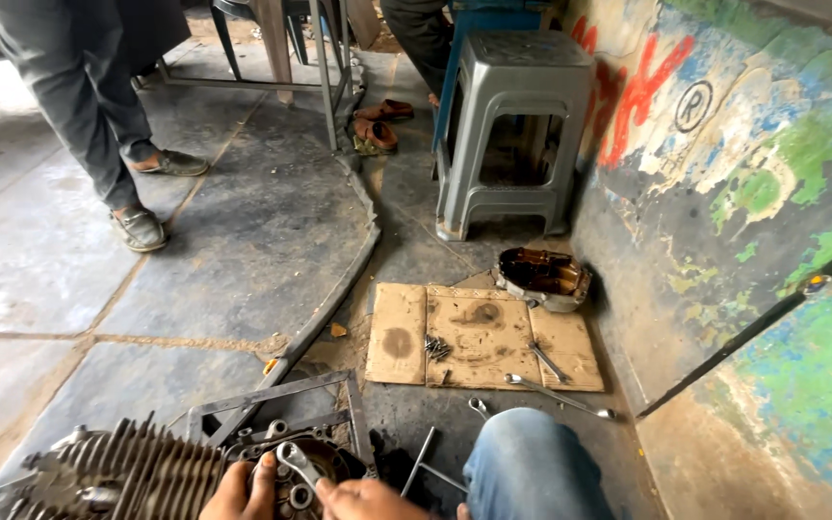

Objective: The person disassembles a motorcycle engine by removing the clutch components and then reassembles it by fitting the plates back into the housing and tightening the bolts with a wrench.

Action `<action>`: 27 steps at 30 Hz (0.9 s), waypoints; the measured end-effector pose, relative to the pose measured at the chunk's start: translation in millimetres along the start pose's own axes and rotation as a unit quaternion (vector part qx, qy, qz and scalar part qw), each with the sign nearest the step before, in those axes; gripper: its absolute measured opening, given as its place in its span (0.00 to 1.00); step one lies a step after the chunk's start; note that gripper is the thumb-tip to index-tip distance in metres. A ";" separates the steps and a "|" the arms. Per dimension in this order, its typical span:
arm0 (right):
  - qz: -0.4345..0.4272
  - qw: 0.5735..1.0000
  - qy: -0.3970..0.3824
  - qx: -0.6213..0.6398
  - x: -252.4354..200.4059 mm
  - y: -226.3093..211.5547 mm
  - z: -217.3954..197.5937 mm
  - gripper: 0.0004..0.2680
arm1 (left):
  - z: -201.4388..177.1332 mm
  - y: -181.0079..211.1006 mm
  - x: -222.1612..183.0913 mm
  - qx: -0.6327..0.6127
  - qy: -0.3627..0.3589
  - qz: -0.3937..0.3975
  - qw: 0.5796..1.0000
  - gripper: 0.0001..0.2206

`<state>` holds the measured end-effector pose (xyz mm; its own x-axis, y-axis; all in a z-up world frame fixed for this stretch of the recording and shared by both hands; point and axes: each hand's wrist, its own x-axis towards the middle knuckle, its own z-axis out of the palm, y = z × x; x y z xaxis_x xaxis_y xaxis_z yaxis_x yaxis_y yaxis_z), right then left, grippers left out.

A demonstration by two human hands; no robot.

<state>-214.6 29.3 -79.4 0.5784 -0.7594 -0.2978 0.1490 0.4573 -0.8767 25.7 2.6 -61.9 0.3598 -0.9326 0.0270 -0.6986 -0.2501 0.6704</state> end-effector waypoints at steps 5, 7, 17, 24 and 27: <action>0.027 0.953 0.088 -0.289 -25.9 -124.7 28.4 0.23 | -8.3 7.3 -7.6 -0.106 -0.040 -0.045 0.993 0.23; -0.009 0.920 0.084 -0.383 -13.2 -153.6 19.4 0.26 | -1.8 5.8 -5.8 -0.161 -0.035 -0.077 0.983 0.25; -0.149 0.620 -0.072 -0.767 15.4 -214.9 -2.5 0.32 | 69.6 -59.8 7.6 -0.161 0.005 -0.027 0.987 0.28; -0.259 0.570 -0.071 -0.776 28.5 -214.6 -7.5 0.29 | 58.9 -49.8 8.9 -0.134 -0.011 -0.025 0.991 0.27; -0.328 0.548 -0.098 -0.763 33.2 -213.3 -15.7 0.28 | 91.5 -91.4 31.3 -0.184 -0.002 -0.011 0.983 0.25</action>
<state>-239.7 -100.7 91.8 0.8993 -0.3956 0.1863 -0.3813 -0.9180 -0.1089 44.2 -27.6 -190.2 0.3693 -0.9293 0.0060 -0.4185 -0.1605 0.8939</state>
